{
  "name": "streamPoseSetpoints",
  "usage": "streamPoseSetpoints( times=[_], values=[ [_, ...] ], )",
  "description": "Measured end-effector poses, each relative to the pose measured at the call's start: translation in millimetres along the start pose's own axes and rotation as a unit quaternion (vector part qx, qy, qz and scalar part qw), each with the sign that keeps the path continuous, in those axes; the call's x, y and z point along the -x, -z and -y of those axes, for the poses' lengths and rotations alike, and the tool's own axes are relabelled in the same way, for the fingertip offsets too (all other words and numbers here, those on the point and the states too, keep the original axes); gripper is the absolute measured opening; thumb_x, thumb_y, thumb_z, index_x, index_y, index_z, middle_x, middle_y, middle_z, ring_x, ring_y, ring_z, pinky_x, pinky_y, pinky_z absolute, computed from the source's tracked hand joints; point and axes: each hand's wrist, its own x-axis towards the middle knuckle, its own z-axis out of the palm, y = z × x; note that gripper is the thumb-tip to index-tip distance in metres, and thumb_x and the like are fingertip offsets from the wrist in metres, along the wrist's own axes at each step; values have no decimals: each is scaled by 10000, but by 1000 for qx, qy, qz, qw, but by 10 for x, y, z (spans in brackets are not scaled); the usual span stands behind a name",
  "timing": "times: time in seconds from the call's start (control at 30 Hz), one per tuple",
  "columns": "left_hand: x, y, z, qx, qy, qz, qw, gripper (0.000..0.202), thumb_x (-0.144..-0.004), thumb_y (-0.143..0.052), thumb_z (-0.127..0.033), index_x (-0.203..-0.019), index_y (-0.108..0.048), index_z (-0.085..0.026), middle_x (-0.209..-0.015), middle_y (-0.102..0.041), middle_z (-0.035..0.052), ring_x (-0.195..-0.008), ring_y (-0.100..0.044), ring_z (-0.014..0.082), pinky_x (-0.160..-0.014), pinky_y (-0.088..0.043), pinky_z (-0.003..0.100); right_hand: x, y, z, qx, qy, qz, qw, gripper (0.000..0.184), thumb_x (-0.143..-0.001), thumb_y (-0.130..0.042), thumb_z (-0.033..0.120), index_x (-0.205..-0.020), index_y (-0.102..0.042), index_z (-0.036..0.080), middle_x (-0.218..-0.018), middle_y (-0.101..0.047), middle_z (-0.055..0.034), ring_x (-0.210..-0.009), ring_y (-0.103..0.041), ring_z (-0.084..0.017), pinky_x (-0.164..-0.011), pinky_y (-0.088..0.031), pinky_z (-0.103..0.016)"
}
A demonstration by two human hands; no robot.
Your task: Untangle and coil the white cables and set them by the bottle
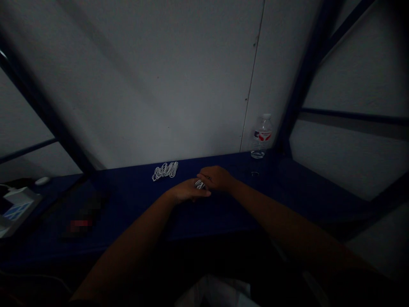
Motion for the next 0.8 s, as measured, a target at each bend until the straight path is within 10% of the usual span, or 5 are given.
streamPoseSetpoints(
  times=[0.3, 0.47, 0.67, 0.8],
  values=[
    [-81, -42, 5, -355, -76, -168, 917, 309, -859, -550, -437, -980, -661, -175, -890, -679, 98, -784, -614, 233, -732, -431, 318, -90, -57, -17, -205, -178, -14, 962, 226, -894, -523, 315, -1089, -548, 204, -700, -653, 1, -574, -590, -137, -533, -373, -226],
    [-49, -145, -48, -378, -108, -213, 894, 496, -938, -385, -529, -1211, -576, -161, -946, -670, 142, -830, -626, 271, -787, -420, 354, -103, -67, -117, -314, -230, -6, 921, 219, -876, -516, 282, -1075, -535, 193, -672, -646, 5, -545, -594, -137, -492, -401, -222],
    [-43, -123, -51, -333, -122, -199, 914, 486, -967, -299, -533, -1016, -622, -173, -791, -621, 76, -711, -559, 211, -723, -397, 316, -30, 129, -365, -296, -187, 32, 936, 364, -876, -544, 467, -1101, -577, 183, -668, -649, 5, -560, -583, -129, -526, -413, -226],
    [-51, -6, 3, -326, -104, -206, 917, 490, -974, -257, -536, -871, -588, -190, -768, -589, 43, -700, -527, 189, -711, -389, 303, 259, 460, -1029, -76, -306, -7, 949, 331, -888, -535, 447, -999, -677, 170, -897, -714, -76, -773, -651, -168, -687, -468, -256]
  ],
)
